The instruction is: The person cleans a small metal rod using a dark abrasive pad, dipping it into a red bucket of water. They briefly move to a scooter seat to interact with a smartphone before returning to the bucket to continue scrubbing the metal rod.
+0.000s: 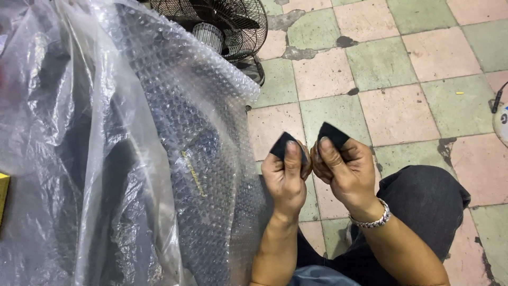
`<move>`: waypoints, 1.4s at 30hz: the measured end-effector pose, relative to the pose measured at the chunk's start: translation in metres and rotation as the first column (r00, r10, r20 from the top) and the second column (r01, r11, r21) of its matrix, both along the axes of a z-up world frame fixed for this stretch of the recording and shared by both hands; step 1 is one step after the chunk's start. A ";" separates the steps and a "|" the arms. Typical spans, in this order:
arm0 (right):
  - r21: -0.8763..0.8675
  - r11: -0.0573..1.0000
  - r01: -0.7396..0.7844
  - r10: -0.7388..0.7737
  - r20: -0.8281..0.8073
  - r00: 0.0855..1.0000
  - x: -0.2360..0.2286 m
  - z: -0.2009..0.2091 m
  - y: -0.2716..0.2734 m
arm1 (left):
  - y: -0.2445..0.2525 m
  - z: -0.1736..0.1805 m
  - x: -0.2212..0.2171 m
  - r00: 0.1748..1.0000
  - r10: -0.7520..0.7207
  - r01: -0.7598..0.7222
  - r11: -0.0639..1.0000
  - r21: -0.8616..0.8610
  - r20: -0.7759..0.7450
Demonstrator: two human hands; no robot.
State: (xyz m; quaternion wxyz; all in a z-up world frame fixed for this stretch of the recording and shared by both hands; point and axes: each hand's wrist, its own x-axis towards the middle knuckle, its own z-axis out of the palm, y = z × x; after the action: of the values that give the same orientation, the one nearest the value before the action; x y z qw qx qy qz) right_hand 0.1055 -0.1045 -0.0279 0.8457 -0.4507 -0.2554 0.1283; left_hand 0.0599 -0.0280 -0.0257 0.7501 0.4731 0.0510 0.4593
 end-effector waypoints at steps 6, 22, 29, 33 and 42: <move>-0.188 0.980 -0.066 0.096 0.156 0.983 0.008 0.033 -0.012 | 0.012 0.009 -0.012 0.999 -0.036 0.035 0.998 0.053 0.001; -0.579 0.787 0.211 0.253 0.616 0.746 0.022 0.059 -0.017 | 0.024 0.009 -0.012 0.966 -0.157 0.139 0.985 -0.100 -0.204; -0.564 0.824 -0.049 0.320 0.393 0.862 0.032 0.049 -0.025 | 0.031 0.002 -0.006 0.974 -0.034 0.015 0.996 -0.087 -0.226; -0.552 0.833 -0.036 0.303 0.402 0.864 0.029 0.046 -0.022 | 0.025 0.000 -0.004 0.974 -0.046 0.038 0.998 -0.042 -0.221; -0.647 0.760 -0.065 0.403 0.390 0.828 0.032 0.053 -0.021 | 0.035 -0.003 -0.004 0.967 -0.168 0.167 0.986 -0.020 -0.191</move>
State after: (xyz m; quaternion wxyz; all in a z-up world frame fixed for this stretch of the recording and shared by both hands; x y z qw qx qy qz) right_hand 0.1375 -0.1254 0.0250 0.5330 -0.6779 -0.4697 0.1891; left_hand 0.0558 0.0071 -0.0287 0.7787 0.5165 0.0840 0.3462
